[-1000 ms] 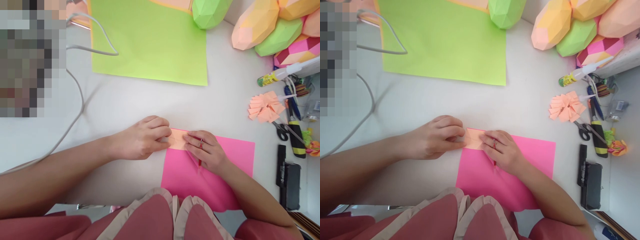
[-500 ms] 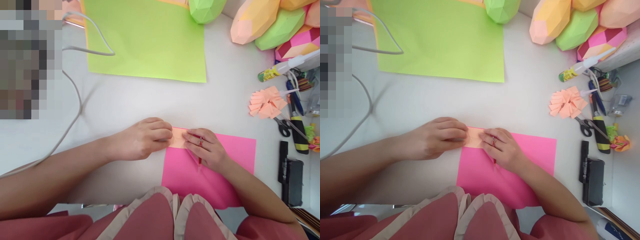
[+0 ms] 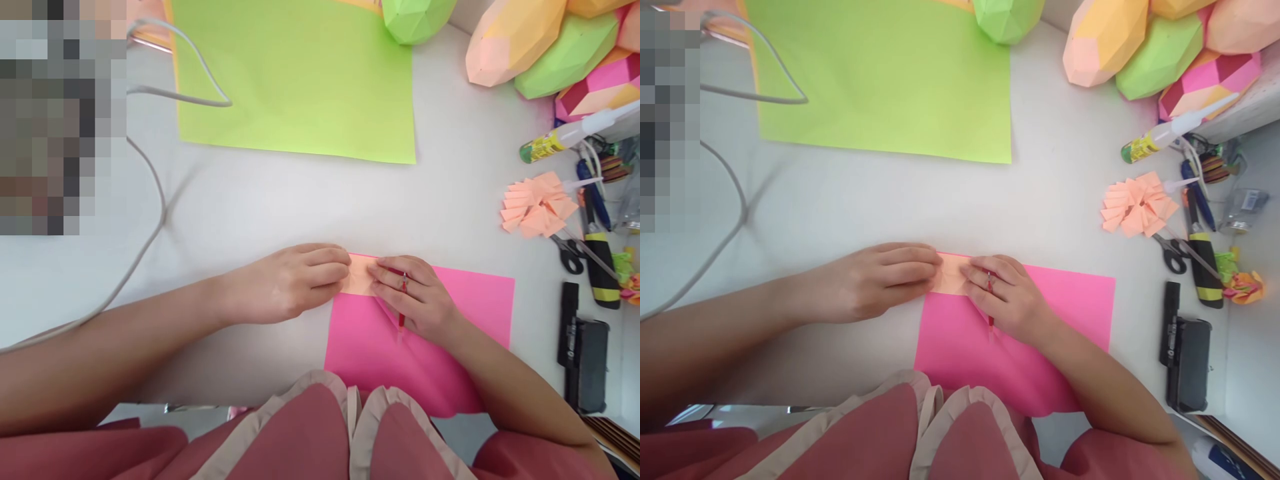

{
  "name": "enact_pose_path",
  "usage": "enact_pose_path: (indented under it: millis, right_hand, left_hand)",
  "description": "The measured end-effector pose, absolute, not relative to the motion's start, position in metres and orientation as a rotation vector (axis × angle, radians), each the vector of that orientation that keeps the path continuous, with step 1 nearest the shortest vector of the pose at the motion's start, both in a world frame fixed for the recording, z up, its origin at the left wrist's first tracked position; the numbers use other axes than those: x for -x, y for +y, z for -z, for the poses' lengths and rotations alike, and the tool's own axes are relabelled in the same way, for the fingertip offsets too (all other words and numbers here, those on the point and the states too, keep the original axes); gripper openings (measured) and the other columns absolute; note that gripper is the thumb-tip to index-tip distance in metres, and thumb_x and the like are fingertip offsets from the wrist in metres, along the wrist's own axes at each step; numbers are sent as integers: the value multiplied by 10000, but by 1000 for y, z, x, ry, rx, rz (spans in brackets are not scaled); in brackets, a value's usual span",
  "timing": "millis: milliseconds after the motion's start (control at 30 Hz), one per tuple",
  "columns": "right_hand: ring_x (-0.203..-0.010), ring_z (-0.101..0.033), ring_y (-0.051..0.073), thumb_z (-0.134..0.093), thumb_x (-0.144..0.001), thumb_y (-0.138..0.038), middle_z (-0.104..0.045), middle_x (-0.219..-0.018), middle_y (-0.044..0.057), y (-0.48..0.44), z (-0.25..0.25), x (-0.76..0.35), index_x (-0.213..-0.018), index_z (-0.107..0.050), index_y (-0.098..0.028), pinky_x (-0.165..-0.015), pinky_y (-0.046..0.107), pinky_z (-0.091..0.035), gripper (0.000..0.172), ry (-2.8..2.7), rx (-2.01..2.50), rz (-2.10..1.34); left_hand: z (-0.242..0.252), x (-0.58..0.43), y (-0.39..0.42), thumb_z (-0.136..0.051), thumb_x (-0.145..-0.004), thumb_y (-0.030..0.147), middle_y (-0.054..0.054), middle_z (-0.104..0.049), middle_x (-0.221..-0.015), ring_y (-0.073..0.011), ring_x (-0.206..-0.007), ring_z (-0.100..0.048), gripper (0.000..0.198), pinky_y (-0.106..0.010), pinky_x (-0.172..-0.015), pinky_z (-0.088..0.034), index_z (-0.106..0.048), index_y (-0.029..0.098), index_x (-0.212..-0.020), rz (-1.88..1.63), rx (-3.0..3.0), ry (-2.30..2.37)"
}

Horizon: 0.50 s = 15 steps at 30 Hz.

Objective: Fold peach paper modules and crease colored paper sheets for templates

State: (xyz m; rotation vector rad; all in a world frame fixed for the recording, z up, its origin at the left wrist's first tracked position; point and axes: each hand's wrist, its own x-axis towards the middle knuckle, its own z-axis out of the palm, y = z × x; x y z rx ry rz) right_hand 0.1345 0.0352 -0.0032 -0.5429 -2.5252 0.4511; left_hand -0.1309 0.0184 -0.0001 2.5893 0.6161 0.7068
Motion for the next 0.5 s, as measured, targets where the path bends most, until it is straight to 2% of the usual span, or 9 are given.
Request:
enact_pose_path:
  millis: [200, 333, 500]
  right_hand:
    - [-1073, -646, 250, -590, -856, -34, -733, -1055, 152, 36, 1, -133, -1013, -646, -129, -809, 428, -590, 192, -2527, 502, -417]
    - [-1069, -649, 254, -594, -857, -43, -734, -1051, 152, 37, 0, -133, -1005, -645, -129, -807, 431, -590, 179, -2533, 506, -423]
    - [-1069, -652, 237, -594, -863, -58, -739, -1052, 119, 36, 2, -132, -1022, -642, -174, -799, 422, -590, 203, -2513, 524, -425]
  left_hand:
    - [-2, 129, 17, -370, -951, 54, -72, -680, -928, -172, -988, -614, 304, -328, -907, -530, -605, 155, -786, -681, -2615, 655]
    - [-3, 131, 22, -364, -927, 17, -52, -711, -956, -141, -943, -646, 306, -357, -1001, -484, -607, 162, -811, -777, -2591, 674]
    - [-4, 135, 24, -319, -876, -47, -31, -726, -1013, -108, -978, -659, 382, -363, -1076, -426, -620, 177, -948, -725, -2564, 747]
